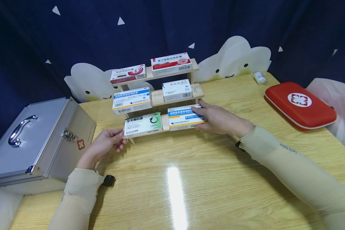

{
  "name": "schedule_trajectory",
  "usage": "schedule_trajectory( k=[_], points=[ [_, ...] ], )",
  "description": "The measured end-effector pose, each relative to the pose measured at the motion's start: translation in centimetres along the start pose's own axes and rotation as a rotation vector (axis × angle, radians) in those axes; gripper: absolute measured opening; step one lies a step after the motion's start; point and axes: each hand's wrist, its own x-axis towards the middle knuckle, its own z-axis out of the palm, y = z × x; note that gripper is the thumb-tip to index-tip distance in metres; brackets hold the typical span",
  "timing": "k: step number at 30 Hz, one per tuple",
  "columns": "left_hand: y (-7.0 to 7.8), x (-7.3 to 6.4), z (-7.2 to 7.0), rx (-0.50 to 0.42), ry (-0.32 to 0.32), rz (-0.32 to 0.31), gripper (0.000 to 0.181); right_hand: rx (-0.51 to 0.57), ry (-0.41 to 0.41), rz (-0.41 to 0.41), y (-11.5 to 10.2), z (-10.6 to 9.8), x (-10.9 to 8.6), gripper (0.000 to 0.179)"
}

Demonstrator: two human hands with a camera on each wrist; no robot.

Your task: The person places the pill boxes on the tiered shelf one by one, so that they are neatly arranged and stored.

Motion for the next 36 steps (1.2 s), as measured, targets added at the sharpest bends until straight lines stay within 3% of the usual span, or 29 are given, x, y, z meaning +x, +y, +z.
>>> schedule_trajectory(
  k=[24, 31, 36],
  points=[
    [-0.7, -0.4, -0.5, 0.013, 0.032, 0.003, 0.038, 0.029, -0.038, -0.050, 0.7, -0.3, 0.3, 0.077],
    [-0.5, -0.7, -0.9, 0.081, 0.030, -0.013, 0.040, 0.025, -0.071, -0.009, 1.4, -3.0, -1.8, 0.074],
    [1.2, -1.5, -1.4, 0.214, 0.101, -0.014, 0.047, -0.007, -0.035, 0.024, 3.3, -4.8, -4.3, 0.071]
  ],
)
